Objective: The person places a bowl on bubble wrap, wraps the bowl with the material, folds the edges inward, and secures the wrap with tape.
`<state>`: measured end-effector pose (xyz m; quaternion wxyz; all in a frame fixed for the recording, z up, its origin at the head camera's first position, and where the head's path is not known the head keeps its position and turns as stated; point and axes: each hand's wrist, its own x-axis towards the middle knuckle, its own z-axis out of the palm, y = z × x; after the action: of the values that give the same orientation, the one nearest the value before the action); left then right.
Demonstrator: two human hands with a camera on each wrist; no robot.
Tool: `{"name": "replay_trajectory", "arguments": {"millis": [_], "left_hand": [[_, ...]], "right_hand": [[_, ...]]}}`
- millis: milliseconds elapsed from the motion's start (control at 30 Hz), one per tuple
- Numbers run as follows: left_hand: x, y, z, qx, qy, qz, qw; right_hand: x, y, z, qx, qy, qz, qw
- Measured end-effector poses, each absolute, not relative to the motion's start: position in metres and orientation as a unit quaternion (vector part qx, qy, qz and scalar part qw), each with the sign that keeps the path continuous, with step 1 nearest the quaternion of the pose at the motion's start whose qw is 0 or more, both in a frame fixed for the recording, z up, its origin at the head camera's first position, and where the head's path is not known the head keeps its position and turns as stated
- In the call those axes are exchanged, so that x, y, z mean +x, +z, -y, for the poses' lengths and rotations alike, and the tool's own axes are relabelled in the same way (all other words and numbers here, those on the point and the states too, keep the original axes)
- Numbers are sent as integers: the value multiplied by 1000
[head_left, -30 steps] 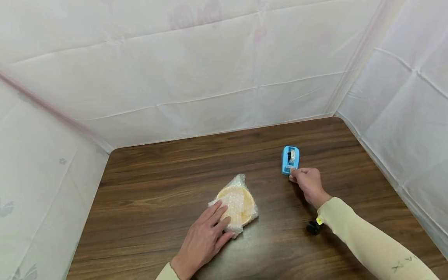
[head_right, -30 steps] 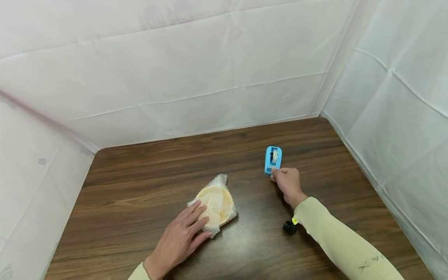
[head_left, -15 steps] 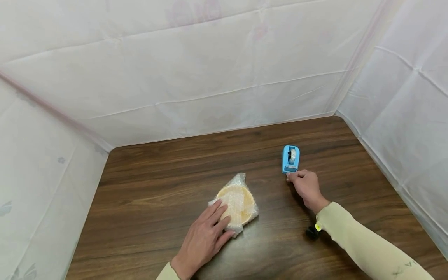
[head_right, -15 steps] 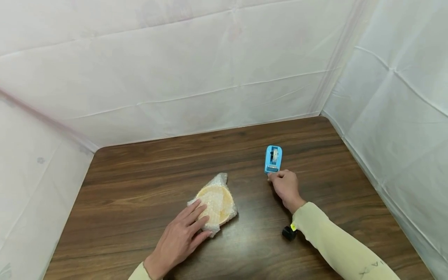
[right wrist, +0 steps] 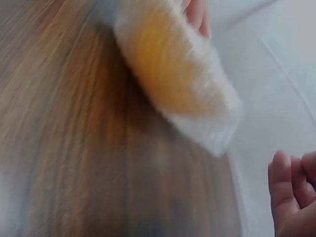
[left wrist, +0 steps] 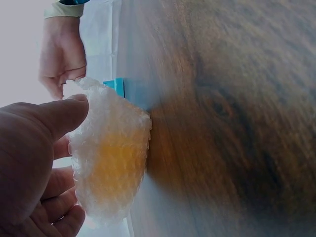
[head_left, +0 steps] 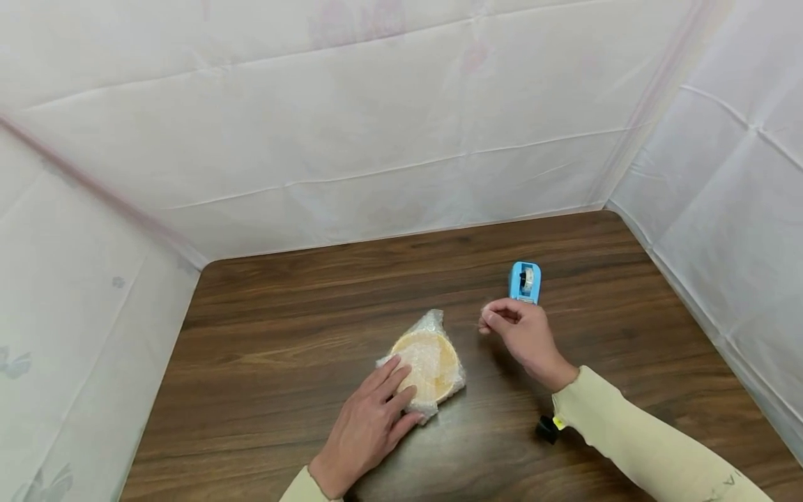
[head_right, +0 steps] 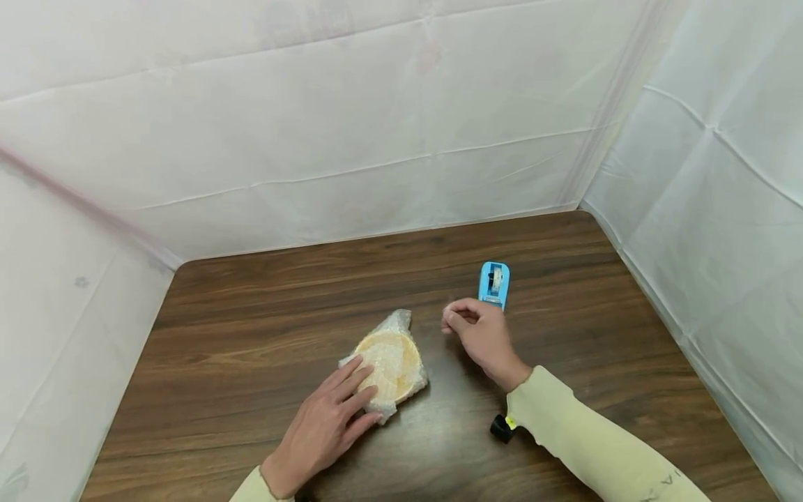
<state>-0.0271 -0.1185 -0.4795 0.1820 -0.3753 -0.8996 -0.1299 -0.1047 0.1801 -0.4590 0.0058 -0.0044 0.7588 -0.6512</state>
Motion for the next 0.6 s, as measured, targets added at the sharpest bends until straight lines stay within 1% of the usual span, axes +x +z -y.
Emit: {"name": "replay_trajectory", "arguments": {"millis": [133, 300, 433, 600], "left_hand": [[-27, -479, 117, -374, -129, 902, 174], [-27, -478, 115, -372, -126, 904, 169], [-28, -478, 113, -371, -120, 906, 163], [-29, -478, 112, -373, -118, 906, 161]], "right_hand": [[-104, -451, -172, -45, -658, -751, 21], [-103, -444, -162, -88, -631, -768, 65], [-103, -439, -156, -137, -566, -807, 98], [-109, -435, -149, -231, -468, -847, 101]]}}
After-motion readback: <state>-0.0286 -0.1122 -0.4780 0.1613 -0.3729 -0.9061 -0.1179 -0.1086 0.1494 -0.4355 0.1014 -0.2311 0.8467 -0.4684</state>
